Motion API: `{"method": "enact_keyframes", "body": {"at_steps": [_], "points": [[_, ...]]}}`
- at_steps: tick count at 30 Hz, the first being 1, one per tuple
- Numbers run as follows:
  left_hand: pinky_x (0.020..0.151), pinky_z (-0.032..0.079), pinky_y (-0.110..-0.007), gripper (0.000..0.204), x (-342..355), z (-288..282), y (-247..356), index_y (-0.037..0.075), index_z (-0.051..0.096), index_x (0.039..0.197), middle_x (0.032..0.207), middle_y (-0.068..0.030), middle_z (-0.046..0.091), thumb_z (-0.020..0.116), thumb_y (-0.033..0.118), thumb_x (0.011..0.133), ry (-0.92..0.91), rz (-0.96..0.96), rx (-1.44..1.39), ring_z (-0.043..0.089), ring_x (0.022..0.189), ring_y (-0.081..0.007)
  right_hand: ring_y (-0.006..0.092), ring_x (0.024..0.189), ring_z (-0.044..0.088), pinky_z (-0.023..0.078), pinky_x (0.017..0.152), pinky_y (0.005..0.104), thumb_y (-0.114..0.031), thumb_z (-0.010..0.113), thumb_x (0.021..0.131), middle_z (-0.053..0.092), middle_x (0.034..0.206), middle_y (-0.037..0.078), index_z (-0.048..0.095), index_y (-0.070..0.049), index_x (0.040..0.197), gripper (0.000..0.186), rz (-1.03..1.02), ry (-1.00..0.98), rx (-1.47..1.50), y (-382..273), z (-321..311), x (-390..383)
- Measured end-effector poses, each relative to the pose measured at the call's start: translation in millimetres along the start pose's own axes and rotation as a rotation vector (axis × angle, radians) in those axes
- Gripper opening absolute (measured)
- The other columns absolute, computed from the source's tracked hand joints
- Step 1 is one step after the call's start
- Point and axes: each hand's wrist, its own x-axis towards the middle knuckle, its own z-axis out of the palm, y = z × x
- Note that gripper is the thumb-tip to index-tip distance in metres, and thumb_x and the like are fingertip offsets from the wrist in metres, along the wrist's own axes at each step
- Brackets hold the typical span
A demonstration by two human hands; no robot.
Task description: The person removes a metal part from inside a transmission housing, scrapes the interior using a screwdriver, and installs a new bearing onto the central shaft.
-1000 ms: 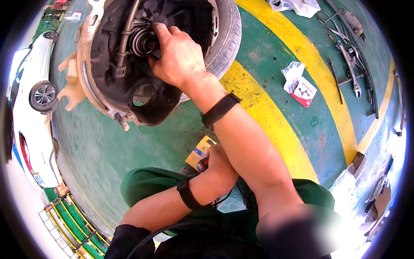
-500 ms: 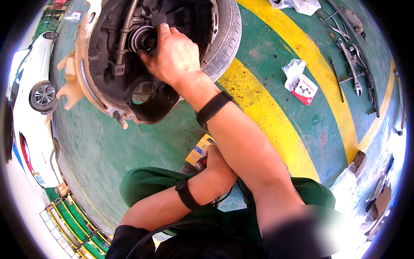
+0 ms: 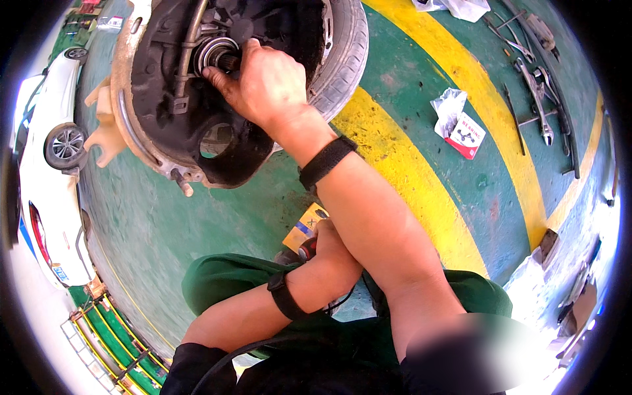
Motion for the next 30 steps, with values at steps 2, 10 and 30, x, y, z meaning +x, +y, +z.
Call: {"method": "enact_keyframes", "body": {"at_steps": [2,10,30], "points": [[0.074,0.052,-0.043,0.030,0.3,4.2,1.1,0.004,0.070,0.117,0.110,-0.0131,0.067,0.067,0.019,0.090,0.020,0.004,-0.008,0.068,0.094,-0.0283,0.0381,0.109,0.066,0.056,0.089,0.0482,-0.040,0.085,0.081,0.066,0.114,0.023,0.057,0.006,0.108,0.060,-0.003,0.031,0.029,0.4,6.5,-1.6],[0.073,0.051,-0.043,0.029,-4.1,-0.6,-1.2,0.008,0.071,0.117,0.111,-0.0110,0.068,0.067,0.020,0.091,0.042,0.034,0.018,0.068,0.099,-0.0280,0.0422,0.113,0.066,0.054,0.098,0.0460,-0.043,0.090,0.074,0.067,0.119,0.026,0.050,0.005,0.132,0.085,-0.114,0.154,0.225,14.3,25.9,6.3],[0.071,0.053,-0.042,0.032,-2.9,1.2,11.8,0.017,0.070,0.125,0.117,-0.0018,0.071,0.063,0.026,0.095,0.049,-0.091,0.166,0.071,0.105,-0.0242,0.0377,0.110,0.071,0.057,0.096,0.0403,-0.035,0.092,0.071,0.072,0.113,0.028,0.057,0.010,0.134,0.085,-0.035,0.060,0.345,11.2,23.0,11.3]]}}
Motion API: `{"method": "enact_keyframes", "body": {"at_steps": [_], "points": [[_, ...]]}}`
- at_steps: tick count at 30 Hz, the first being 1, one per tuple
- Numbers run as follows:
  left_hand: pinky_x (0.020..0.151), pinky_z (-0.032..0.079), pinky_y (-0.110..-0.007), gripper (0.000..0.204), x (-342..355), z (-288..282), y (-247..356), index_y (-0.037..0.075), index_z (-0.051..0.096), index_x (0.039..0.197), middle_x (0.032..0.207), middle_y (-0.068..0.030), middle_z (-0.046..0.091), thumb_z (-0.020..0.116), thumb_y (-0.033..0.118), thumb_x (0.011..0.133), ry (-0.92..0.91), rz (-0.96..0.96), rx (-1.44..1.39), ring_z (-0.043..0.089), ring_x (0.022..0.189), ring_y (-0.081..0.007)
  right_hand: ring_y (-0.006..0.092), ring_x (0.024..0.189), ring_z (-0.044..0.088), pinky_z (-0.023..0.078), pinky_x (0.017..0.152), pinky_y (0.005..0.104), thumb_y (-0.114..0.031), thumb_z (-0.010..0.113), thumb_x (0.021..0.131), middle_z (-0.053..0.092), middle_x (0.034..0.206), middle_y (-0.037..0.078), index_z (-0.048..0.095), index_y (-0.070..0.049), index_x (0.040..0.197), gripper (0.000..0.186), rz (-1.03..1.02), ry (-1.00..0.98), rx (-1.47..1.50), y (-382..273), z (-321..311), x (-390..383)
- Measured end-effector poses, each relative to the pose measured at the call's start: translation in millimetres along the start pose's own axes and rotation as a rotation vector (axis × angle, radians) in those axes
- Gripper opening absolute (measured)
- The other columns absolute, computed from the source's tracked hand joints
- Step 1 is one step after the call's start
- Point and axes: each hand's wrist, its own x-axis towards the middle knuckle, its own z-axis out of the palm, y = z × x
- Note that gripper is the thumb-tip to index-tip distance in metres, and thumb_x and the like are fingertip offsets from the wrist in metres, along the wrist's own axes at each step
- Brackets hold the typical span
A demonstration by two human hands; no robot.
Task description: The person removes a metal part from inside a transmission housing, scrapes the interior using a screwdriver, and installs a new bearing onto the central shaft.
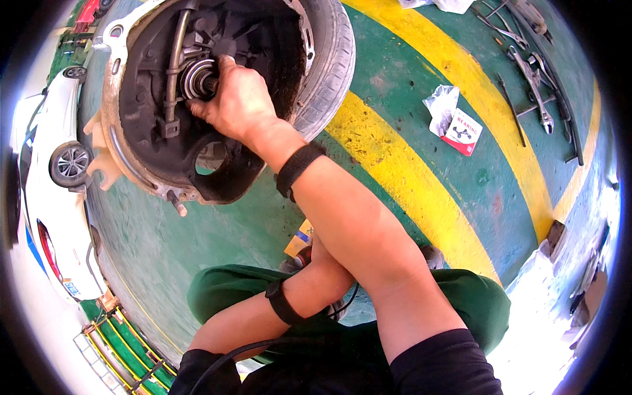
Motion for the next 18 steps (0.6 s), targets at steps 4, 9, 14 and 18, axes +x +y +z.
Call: {"method": "enact_keyframes", "body": {"at_steps": [4,9,14,18], "points": [[0.071,0.054,-0.044,0.034,7.3,-11.7,-10.8,0.016,0.070,0.127,0.118,-0.0036,0.072,0.064,0.025,0.095,-0.163,0.117,-0.105,0.071,0.104,-0.0261,0.0388,0.111,0.070,0.056,0.097,0.0400,-0.037,0.092,0.071,0.071,0.114,0.029,0.056,0.010,0.134,0.087,-0.107,-0.025,0.010,10.7,-3.7,4.0],[0.071,0.054,-0.045,0.034,7.6,39.5,-8.1,0.015,0.072,0.125,0.116,-0.0052,0.073,0.066,0.026,0.093,0.273,0.166,-0.299,0.072,0.103,-0.0273,0.0392,0.113,0.069,0.056,0.098,0.0400,-0.039,0.092,0.072,0.071,0.116,0.029,0.056,0.010,0.136,0.089,-0.021,-0.028,-0.053,-1.6,-3.9,0.7],[0.072,0.054,-0.046,0.033,4.3,19.1,-9.4,0.014,0.072,0.124,0.115,-0.0069,0.072,0.066,0.026,0.094,0.136,0.150,-0.240,0.071,0.103,-0.0289,0.0387,0.115,0.069,0.055,0.100,0.0398,-0.040,0.092,0.072,0.070,0.119,0.029,0.054,0.010,0.138,0.091,-0.064,-0.010,0.008,2.9,-3.3,0.2],[0.070,0.054,-0.047,0.032,-3.2,-16.9,-10.3,0.013,0.072,0.123,0.114,-0.0088,0.072,0.065,0.025,0.094,-0.113,0.130,-0.036,0.071,0.100,-0.0303,0.0382,0.116,0.068,0.055,0.100,0.0403,-0.040,0.092,0.073,0.070,0.120,0.029,0.053,0.010,0.140,0.092,-0.058,-0.042,-0.016,2.5,-6.2,0.7]]}}
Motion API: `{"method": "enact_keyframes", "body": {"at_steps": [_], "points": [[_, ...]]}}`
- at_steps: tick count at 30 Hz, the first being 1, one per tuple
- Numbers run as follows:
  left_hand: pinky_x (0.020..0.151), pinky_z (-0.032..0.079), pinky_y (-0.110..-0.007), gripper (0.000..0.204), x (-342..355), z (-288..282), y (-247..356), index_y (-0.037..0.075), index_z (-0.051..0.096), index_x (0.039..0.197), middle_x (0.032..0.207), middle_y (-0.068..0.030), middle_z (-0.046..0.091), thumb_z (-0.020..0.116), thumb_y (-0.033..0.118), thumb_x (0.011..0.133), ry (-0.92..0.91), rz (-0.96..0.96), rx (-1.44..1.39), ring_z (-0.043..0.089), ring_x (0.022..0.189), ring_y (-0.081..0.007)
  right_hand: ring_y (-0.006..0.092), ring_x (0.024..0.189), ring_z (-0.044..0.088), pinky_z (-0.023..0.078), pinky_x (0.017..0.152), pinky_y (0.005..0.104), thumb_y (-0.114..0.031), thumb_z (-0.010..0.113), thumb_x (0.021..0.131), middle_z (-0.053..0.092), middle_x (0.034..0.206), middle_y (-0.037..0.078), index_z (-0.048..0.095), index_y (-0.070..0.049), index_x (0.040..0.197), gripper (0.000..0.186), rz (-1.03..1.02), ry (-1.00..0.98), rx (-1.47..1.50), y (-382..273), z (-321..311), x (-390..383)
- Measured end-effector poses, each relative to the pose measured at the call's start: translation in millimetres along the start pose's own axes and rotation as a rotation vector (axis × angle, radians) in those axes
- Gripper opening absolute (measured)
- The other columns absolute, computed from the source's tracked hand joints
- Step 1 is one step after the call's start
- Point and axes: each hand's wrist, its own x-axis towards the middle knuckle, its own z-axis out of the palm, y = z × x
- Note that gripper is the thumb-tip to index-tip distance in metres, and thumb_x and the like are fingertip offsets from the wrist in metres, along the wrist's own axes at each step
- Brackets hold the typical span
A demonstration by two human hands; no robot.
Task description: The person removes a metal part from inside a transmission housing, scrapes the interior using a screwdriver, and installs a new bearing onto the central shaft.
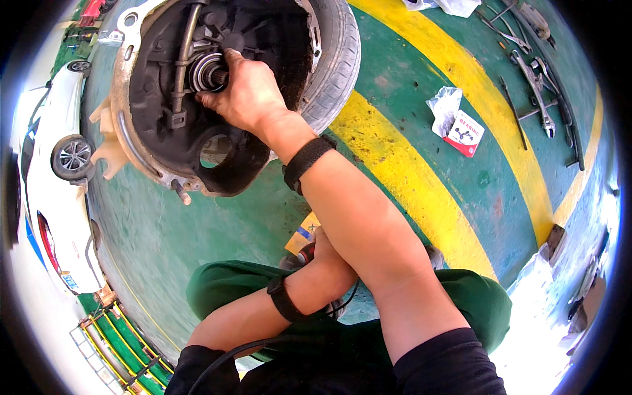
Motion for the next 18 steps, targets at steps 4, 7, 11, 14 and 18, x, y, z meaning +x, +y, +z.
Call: {"method": "enact_keyframes", "body": {"at_steps": [4,7,11,14,18], "points": [[0.069,0.053,-0.048,0.032,2.1,7.5,2.3,0.012,0.071,0.123,0.113,-0.0101,0.072,0.064,0.024,0.094,0.005,-0.002,-0.004,0.071,0.096,-0.0311,0.0393,0.114,0.068,0.055,0.099,0.0417,-0.039,0.091,0.073,0.070,0.120,0.029,0.054,0.009,0.139,0.090,0.027,0.035,-0.029,-3.0,5.0,-1.4],[0.068,0.052,-0.047,0.031,-1.8,9.2,6.3,0.012,0.072,0.122,0.111,-0.0107,0.073,0.064,0.024,0.095,0.087,-0.037,0.071,0.072,0.093,-0.0314,0.0410,0.114,0.067,0.054,0.100,0.0434,-0.035,0.092,0.071,0.068,0.121,0.027,0.055,0.007,0.135,0.085,0.014,0.122,-0.077,-6.4,9.8,-4.4],[0.068,0.052,-0.047,0.029,0.1,26.1,23.5,0.011,0.072,0.120,0.110,-0.0115,0.073,0.064,0.022,0.094,0.213,-0.146,0.261,0.072,0.092,-0.0312,0.0435,0.112,0.063,0.054,0.099,0.0454,-0.027,0.093,0.069,0.063,0.120,0.026,0.055,0.006,0.128,0.078,-0.093,0.186,-0.143,-6.6,16.6,-3.2],[0.069,0.053,-0.045,0.028,8.6,25.8,-2.1,0.010,0.073,0.118,0.109,-0.0117,0.073,0.065,0.021,0.093,0.120,0.008,-0.078,0.071,0.094,-0.0305,0.0437,0.111,0.062,0.054,0.098,0.0459,-0.025,0.094,0.067,0.060,0.119,0.026,0.055,0.006,0.125,0.076,-0.141,0.152,-0.122,-3.0,10.4,3.0],[0.068,0.053,-0.044,0.027,-5.0,-0.2,-1.8,0.009,0.073,0.115,0.107,-0.0115,0.072,0.066,0.021,0.093,0.056,-0.048,0.000,0.071,0.093,-0.0297,0.0437,0.110,0.063,0.055,0.097,0.0463,-0.026,0.094,0.066,0.062,0.117,0.026,0.056,0.006,0.121,0.074,-0.137,0.142,-0.122,2.0,8.5,5.3]]}}
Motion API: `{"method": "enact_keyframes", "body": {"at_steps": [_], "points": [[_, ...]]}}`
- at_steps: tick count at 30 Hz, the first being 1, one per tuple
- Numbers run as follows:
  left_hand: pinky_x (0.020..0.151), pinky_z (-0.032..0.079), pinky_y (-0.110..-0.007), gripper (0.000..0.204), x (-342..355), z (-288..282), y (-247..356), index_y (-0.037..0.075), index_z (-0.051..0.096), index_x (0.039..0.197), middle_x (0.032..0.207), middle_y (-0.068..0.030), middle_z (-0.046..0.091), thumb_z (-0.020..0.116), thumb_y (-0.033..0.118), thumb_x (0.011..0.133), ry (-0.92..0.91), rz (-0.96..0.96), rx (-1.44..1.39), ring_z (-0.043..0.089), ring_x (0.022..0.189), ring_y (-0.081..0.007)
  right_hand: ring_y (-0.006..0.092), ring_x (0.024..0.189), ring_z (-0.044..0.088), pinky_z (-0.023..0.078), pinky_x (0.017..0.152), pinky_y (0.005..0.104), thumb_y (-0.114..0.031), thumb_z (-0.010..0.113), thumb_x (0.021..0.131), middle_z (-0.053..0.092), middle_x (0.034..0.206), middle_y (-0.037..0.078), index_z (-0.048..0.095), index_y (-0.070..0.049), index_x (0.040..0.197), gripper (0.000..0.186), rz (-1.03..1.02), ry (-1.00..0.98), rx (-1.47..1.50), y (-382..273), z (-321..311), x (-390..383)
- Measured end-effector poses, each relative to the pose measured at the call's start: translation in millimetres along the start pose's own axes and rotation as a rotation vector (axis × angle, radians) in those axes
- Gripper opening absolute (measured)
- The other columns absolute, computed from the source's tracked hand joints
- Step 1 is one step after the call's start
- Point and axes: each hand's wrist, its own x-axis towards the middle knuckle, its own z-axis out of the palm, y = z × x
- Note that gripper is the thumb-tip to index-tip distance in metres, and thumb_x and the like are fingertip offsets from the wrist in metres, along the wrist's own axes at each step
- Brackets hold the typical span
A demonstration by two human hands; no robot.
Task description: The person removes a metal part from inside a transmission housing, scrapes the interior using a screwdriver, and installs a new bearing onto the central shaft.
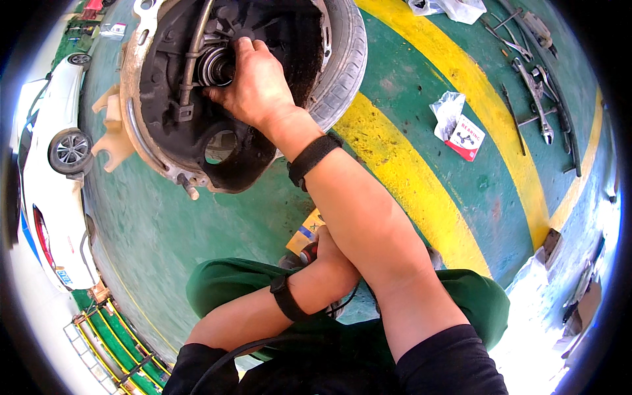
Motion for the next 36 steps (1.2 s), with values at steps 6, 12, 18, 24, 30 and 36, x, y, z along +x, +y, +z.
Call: {"method": "enact_keyframes", "body": {"at_steps": [6,12,18,24,30,36], "points": [[0.068,0.053,-0.044,0.029,-0.1,-0.3,10.0,0.008,0.073,0.117,0.107,-0.0110,0.072,0.066,0.022,0.092,-0.017,-0.100,0.168,0.071,0.093,-0.0299,0.0408,0.107,0.067,0.055,0.097,0.0441,-0.032,0.095,0.067,0.069,0.112,0.023,0.063,0.004,0.121,0.073,0.018,0.020,-0.009,-2.3,1.4,-0.8],[0.067,0.052,-0.044,0.031,2.6,23.3,-1.8,0.009,0.072,0.119,0.109,-0.0102,0.072,0.067,0.021,0.091,0.170,0.086,-0.061,0.071,0.093,-0.0292,0.0401,0.110,0.068,0.055,0.097,0.0418,-0.033,0.094,0.068,0.069,0.117,0.025,0.061,0.008,0.129,0.081,-0.076,0.046,-0.051,0.7,2.5,-4.7],[0.068,0.051,-0.043,0.030,13.4,42.6,3.5,0.013,0.073,0.120,0.110,-0.0082,0.072,0.066,0.023,0.093,0.187,0.096,-0.109,0.071,0.095,-0.0291,0.0422,0.112,0.066,0.055,0.097,0.0436,-0.026,0.091,0.071,0.068,0.118,0.028,0.058,0.011,0.127,0.075,0.056,-0.022,0.069,-7.2,0.2,-5.3],[0.067,0.050,-0.043,0.027,12.4,38.0,3.0,0.011,0.074,0.116,0.106,-0.0081,0.073,0.066,0.023,0.092,0.163,0.088,-0.111,0.071,0.092,-0.0284,0.0411,0.108,0.068,0.056,0.094,0.0432,-0.024,0.090,0.072,0.069,0.116,0.028,0.058,0.011,0.126,0.071,-0.164,0.138,-0.047,3.8,10.8,-8.9],[0.067,0.050,-0.043,0.026,18.0,46.5,3.3,0.012,0.074,0.115,0.106,-0.0083,0.073,0.066,0.022,0.092,0.193,0.084,-0.133,0.071,0.091,-0.0279,0.0430,0.108,0.067,0.055,0.095,0.0443,-0.025,0.090,0.071,0.070,0.112,0.028,0.058,0.012,0.126,0.073,0.101,-0.064,0.014,-16.0,-5.9,-5.1],[0.068,0.050,-0.044,0.027,1.4,6.4,30.8,0.013,0.074,0.115,0.108,-0.0082,0.072,0.067,0.023,0.092,0.033,-0.192,0.304,0.070,0.094,-0.0284,0.0422,0.102,0.069,0.057,0.091,0.0440,-0.031,0.092,0.070,0.071,0.107,0.027,0.060,0.011,0.124,0.076,-0.167,0.128,-0.083,5.4,9.1,-6.5]]}}
